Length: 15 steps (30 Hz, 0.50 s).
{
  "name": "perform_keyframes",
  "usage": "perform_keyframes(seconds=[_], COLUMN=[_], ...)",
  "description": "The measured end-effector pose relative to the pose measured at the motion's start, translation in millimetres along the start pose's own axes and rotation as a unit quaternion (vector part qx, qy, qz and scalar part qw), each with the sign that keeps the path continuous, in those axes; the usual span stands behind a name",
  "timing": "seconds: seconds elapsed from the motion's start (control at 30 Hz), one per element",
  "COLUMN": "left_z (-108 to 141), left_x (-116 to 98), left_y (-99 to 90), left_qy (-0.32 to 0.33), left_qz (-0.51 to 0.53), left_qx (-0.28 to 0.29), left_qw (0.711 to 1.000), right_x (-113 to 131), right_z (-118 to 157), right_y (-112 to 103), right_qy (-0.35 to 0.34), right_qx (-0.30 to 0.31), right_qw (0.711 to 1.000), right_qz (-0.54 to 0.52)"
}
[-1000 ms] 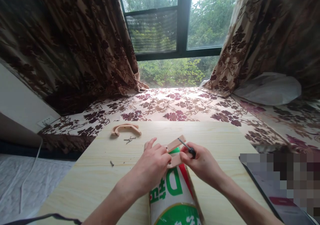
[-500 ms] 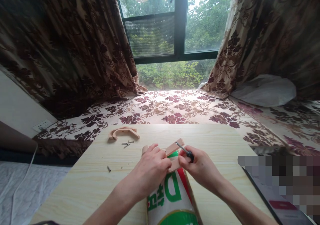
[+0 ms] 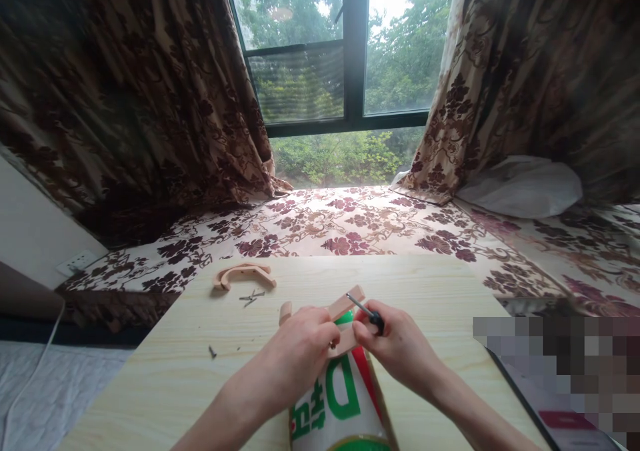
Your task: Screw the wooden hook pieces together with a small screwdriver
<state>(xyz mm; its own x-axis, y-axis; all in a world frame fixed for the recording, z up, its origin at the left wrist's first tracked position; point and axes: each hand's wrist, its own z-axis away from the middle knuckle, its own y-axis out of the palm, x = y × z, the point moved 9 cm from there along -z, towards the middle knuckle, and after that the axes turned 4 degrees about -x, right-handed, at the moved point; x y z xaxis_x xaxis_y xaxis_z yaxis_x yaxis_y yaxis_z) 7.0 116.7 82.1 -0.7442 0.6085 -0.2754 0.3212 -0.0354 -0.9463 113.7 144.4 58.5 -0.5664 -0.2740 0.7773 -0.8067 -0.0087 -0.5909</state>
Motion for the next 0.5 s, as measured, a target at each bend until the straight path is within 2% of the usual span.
perform_keyframes(seconds=[0.27,0.5], left_z=[-5.5,-0.7], left_x=[1.8,4.5], left_y=[11.0,7.3], left_qy=[0.006,-0.020], left_qz=[0.025,0.031], left_qx=[0.020,0.011], left_qw=[0.999,0.999], right_x=[-1.4,-1.8], right_z=[2.2,2.4], right_y=[-0.2,-0.7], right_qy=[0.003,0.004], right_qx=[0.002,0.001], right_qw=[1.000,1.000], right_qz=[0.009,0.006])
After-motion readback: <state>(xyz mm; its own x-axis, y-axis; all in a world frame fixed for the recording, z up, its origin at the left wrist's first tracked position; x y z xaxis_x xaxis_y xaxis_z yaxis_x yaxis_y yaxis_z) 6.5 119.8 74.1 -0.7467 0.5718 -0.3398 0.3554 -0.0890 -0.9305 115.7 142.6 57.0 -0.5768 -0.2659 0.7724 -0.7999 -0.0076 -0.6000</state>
